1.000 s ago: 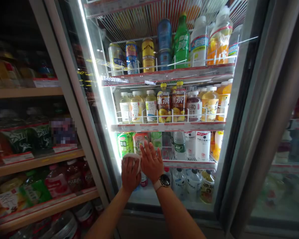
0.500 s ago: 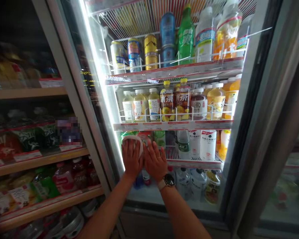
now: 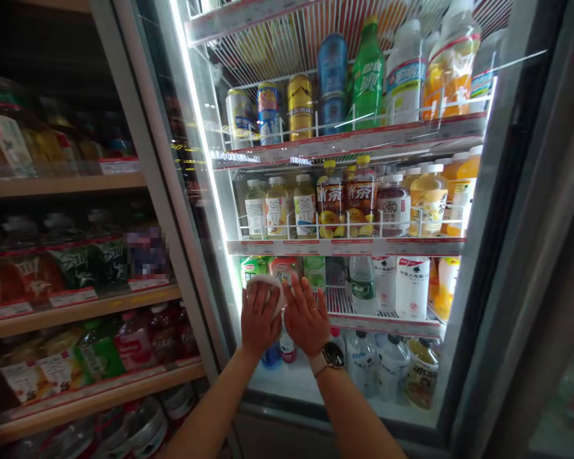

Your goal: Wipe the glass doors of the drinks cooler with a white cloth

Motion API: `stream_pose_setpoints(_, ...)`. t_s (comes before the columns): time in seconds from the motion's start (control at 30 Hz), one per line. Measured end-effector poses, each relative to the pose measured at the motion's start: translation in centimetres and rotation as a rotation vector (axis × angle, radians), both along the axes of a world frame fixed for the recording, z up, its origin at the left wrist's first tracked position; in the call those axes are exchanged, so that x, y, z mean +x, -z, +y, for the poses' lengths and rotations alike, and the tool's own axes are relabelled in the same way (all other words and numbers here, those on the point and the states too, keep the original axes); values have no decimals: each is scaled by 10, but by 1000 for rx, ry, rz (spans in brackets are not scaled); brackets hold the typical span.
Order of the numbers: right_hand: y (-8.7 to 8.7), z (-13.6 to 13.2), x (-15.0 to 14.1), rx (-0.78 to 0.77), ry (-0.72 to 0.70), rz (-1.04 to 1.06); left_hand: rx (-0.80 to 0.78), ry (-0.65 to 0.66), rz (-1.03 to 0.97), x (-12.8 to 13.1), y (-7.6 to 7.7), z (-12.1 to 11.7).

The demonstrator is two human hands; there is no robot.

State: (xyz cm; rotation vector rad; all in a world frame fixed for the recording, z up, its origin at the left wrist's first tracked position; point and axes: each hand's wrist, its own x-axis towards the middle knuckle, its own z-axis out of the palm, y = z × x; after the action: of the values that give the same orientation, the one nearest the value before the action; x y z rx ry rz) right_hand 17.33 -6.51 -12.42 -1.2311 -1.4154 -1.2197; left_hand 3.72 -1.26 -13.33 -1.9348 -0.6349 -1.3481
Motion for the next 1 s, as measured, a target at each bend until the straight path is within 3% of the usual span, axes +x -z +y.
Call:
stream_pose_setpoints(0.1, 0, 0, 0, -3, -6, -4, 10, 25, -75, 10, -39, 2)
stream_pose_setpoints(0.2, 0, 0, 1, 1, -12, -9, 36, 34, -115, 16, -40, 3)
stream_pose_setpoints(0.27, 0, 0, 2, 2, -13, -10, 51, 30, -108, 15, -22, 3)
stream_pose_setpoints(0.5, 0, -1, 1, -15, 1, -9, 19, -6, -25, -5, 78, 2)
stream_pose_setpoints(0.6, 0, 0, 0, -13, -1, -8, -15, -11, -15, -9, 90, 0)
stream_pose_setpoints(0.7, 1, 0, 0, -2, -4, -3, -1, -12, -1, -6, 65, 0)
stream_pose_setpoints(0.83, 0, 0, 0, 5, -13, -6, 10, -36, -52, 5, 2, 3)
stream_pose_setpoints(0.9, 0, -1, 0, -1, -11, -4, 10, -29, -94, 10, -21, 4)
stream_pose_setpoints(1.0, 0, -1, 1, 1, -6, -7, 16, -20, -124, 13, -28, 4)
